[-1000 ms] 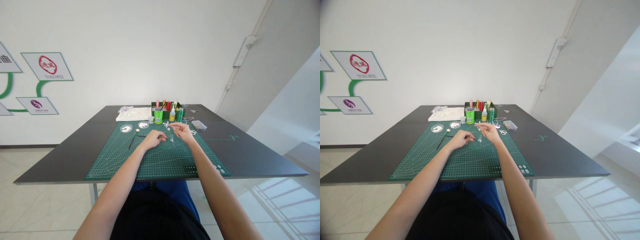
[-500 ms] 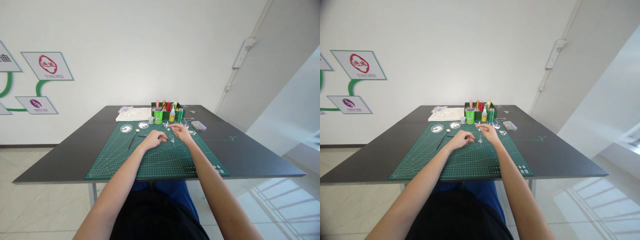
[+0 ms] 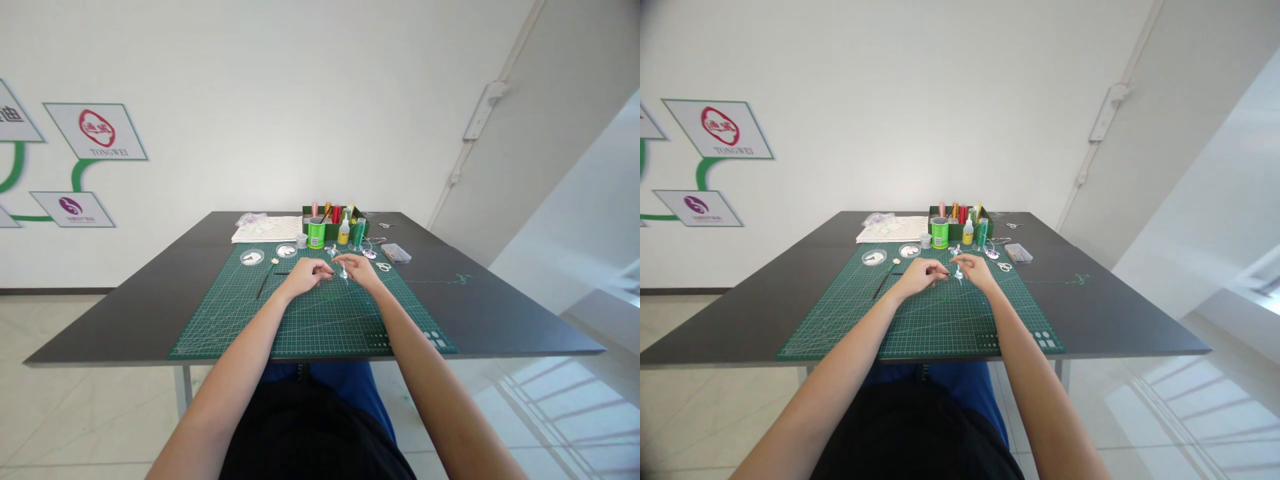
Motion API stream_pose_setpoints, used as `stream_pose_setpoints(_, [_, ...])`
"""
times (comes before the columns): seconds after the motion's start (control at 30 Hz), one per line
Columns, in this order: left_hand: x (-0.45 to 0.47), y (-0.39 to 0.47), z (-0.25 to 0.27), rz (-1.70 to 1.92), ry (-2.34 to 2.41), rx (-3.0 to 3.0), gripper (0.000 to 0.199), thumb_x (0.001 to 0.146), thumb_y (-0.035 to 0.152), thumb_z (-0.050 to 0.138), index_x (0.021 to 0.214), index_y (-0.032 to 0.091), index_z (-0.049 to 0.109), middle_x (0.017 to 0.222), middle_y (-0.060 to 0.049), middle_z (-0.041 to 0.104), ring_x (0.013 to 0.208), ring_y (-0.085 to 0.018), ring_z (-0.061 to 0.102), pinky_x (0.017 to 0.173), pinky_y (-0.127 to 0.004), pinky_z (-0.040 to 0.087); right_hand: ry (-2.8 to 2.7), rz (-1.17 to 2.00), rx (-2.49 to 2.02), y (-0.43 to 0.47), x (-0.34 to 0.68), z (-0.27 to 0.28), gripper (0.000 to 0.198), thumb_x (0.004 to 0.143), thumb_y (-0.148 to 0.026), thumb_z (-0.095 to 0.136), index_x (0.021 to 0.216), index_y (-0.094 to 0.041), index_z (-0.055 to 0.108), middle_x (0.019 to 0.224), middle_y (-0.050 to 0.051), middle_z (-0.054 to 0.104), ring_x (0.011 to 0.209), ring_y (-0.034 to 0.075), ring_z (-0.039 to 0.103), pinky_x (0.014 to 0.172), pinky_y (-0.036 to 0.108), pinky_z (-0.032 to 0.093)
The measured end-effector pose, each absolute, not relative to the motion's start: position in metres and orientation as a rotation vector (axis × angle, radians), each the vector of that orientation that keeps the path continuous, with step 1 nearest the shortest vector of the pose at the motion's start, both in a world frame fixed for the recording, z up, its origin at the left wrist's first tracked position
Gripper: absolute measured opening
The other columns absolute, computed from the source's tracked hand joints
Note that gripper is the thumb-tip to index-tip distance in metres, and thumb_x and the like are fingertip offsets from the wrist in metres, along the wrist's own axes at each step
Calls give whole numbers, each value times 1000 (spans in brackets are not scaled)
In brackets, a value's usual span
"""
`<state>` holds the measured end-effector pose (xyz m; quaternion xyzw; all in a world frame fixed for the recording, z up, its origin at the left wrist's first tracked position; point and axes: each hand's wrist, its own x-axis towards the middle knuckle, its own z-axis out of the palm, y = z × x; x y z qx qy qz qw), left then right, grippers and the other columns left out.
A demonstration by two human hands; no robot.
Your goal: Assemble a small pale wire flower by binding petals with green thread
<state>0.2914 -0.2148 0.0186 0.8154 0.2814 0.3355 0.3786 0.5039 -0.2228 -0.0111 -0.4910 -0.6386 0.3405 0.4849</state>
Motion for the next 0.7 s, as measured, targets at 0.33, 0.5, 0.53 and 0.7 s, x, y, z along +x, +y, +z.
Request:
stream_pose_setpoints(0.33, [290, -210, 19, 1040, 730, 2034, 10, 83, 16, 67, 90, 13, 74, 78, -4, 75, 50, -10, 57, 56, -23, 48, -1572, 948, -1259, -224, 500, -14, 43, 77, -42, 62, 103, -9, 72, 43, -8, 42, 39, 8, 32, 42, 22, 24])
stream_pose_setpoints(0.5, [290, -209, 20, 1114, 785, 1995, 12, 84, 16, 66, 93, 13, 72, 78, -4, 74, 51, -10, 57, 56, -23, 49, -1647, 946, -1222, -227, 500, -12, 48, 79, -48, 62, 106, -9, 72, 43, -8, 42, 37, 8, 32, 41, 22, 24])
stream_pose_setpoints(0.53, [290, -208, 20, 1127, 791, 1987, 13, 84, 16, 65, 94, 13, 72, 78, -4, 73, 51, -10, 57, 56, -23, 49, -1651, 945, -1223, -228, 500, -12, 49, 80, -48, 62, 106, -8, 72, 43, -8, 42, 37, 8, 32, 42, 22, 25])
stream_pose_setpoints(0.7, [289, -208, 22, 1170, 828, 1986, 22, 85, 15, 64, 104, 15, 74, 81, -3, 74, 51, -9, 57, 55, -22, 48, -1690, 965, -1205, -229, 500, -9, 49, 82, -48, 61, 109, -8, 72, 43, -9, 40, 38, 8, 33, 43, 23, 26])
